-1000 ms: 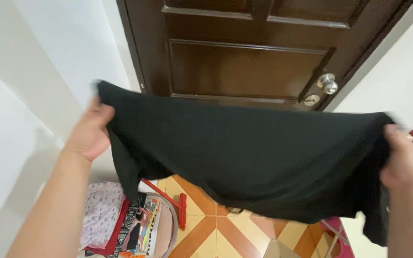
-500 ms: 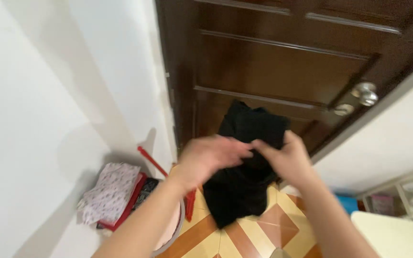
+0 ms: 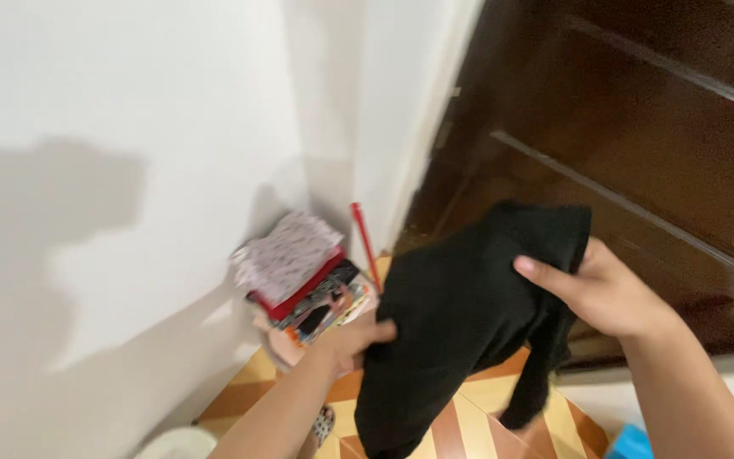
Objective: The recorder is sweeping the floor and tidying up objects in a room.
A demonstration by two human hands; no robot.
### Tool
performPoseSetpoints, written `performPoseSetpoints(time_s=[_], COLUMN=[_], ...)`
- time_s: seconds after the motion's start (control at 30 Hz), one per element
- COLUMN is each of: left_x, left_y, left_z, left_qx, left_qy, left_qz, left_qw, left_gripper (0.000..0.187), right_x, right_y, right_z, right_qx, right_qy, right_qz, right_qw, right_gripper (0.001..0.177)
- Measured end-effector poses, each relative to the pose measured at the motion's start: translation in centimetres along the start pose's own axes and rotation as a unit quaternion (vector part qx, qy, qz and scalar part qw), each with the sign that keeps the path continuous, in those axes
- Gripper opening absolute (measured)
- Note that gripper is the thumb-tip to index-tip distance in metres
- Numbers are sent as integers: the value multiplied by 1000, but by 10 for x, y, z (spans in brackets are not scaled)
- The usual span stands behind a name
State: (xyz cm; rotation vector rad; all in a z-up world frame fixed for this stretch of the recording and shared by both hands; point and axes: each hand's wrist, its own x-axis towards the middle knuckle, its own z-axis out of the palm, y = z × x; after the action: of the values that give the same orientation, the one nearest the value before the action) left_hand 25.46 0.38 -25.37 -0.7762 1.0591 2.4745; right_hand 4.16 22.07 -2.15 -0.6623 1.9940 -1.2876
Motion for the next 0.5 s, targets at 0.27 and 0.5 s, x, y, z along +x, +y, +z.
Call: performPoseSetpoints(time_s=[0.27, 0.5], left_x=[-128, -140], left_y=[-4, -12], left_z=[-46, -89], left_qx=[144, 27], left_qy=[169, 225], left_qz=[156, 111], left_qw=[962, 968], left_gripper=[46, 33], right_x=[78, 141], right_y=[112, 90], right_z=[56, 108], right_qx=[95, 139], right_qy=[43, -1], right_qz=[150, 233], right_qw=[983, 962], right_gripper=[29, 52])
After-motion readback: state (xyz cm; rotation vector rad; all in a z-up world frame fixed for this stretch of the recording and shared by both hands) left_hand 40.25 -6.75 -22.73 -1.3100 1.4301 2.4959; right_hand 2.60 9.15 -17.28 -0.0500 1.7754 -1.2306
